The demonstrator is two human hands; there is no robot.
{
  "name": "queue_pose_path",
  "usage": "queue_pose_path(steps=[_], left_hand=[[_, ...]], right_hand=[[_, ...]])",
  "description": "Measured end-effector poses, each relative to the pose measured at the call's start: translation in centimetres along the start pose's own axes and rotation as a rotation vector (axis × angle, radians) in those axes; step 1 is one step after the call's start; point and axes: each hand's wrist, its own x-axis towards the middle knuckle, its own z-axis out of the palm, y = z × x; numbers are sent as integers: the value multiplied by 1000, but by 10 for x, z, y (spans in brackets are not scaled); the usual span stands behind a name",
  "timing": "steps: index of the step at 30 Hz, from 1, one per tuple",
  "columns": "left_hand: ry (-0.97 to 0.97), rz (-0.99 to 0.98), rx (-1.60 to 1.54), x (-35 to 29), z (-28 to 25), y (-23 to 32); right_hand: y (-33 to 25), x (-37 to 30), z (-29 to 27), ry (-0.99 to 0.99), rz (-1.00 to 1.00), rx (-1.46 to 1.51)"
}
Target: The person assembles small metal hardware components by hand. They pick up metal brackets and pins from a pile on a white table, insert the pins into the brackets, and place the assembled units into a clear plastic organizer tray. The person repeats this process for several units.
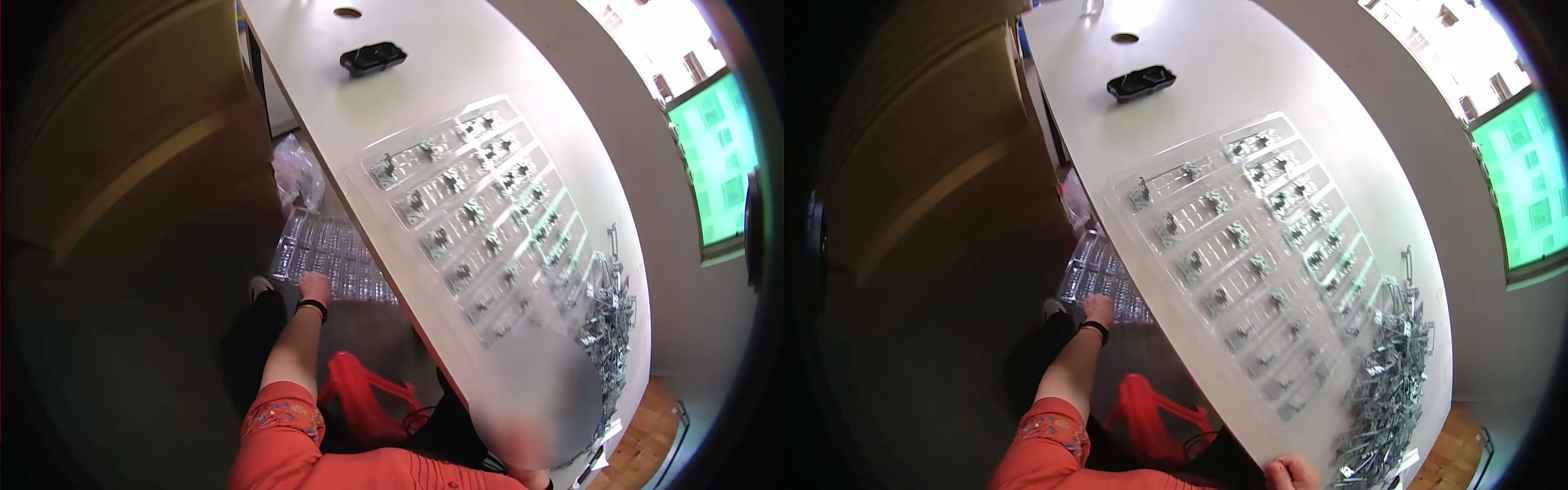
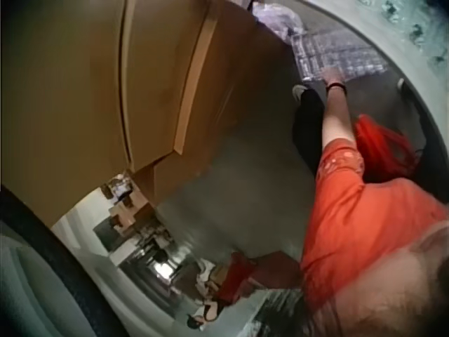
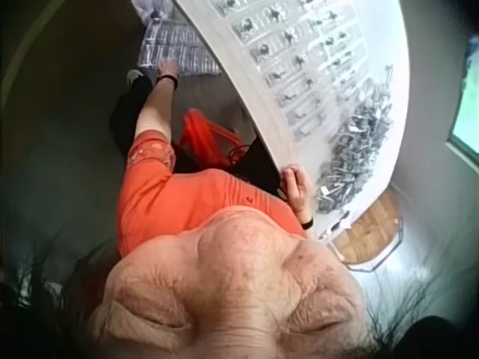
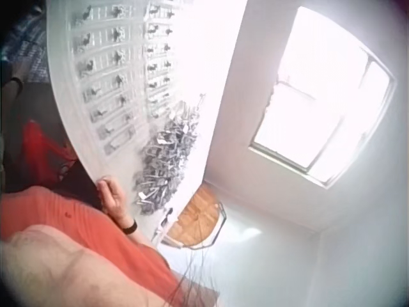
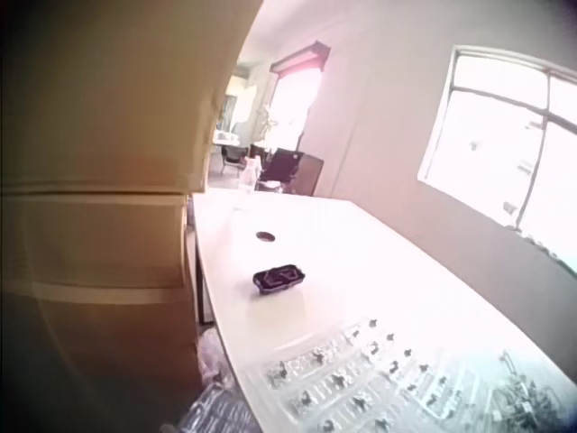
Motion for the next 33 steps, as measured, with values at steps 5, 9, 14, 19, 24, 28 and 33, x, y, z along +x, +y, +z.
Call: queue_pose_path(steps=[5, 9, 14, 19, 24, 28, 33], left_hand=[[335, 162, -76, -24, -61, -42], [373, 255, -122, -58, -117, -40], [354, 273, -16, -103, -171, -52], [242, 174, -36, -224, -237, -45], [463, 380, -104, -317, -249, -87], [411, 387, -264, -397, -276, -97], [526, 321, -204, -476, -289, -112]], right_hand=[[10, -4, 17, -23, -84, 74], [24, -12, 7, -136, -87, 73], [37, -21, -1, -211, -193, 84], [59, -34, -2, -224, -244, 91], [69, -41, -12, -214, -317, 101], [79, -49, -21, -188, -342, 109], [101, -55, -27, -189, -386, 136]])
